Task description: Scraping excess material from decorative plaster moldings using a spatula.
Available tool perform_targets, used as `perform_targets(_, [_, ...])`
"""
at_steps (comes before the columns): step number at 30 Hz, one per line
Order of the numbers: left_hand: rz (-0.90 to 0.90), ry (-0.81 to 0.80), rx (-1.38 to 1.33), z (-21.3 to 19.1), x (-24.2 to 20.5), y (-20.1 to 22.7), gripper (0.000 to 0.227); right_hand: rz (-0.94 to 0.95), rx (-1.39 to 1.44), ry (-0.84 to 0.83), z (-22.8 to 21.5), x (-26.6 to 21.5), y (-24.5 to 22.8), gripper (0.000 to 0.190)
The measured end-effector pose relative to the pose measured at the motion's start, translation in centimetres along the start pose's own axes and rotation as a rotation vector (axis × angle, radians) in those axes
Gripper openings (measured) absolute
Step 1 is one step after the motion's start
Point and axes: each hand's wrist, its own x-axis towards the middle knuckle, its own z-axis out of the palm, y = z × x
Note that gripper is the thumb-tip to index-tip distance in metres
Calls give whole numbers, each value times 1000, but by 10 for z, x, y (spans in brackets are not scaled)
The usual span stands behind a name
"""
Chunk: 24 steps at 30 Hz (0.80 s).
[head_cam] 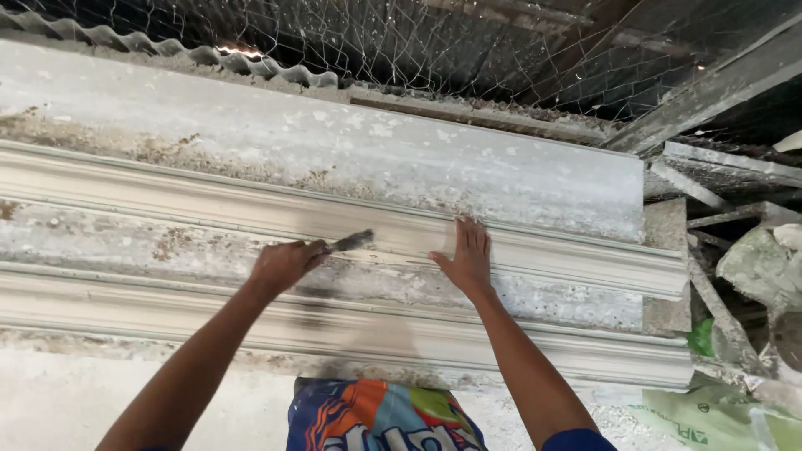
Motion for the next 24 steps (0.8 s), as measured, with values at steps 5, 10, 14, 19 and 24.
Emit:
perform_targets(5, [-42,41,50,3,2,3,33,-118,-17,215,20,3,29,107])
perform_targets(10, [-32,158,68,15,-6,37,28,-136,-2,205,20,1,30,103])
perform_targets(14, [-7,81,12,9,-2,-3,29,-34,13,55,4,-3,20,101])
perform_targets(19, [107,276,116,20,13,34,22,45,-37,-24,8,-2,23,109])
perform_targets(24, [71,146,90,16,3,7,29,56,-30,-67,7,-2,24,103])
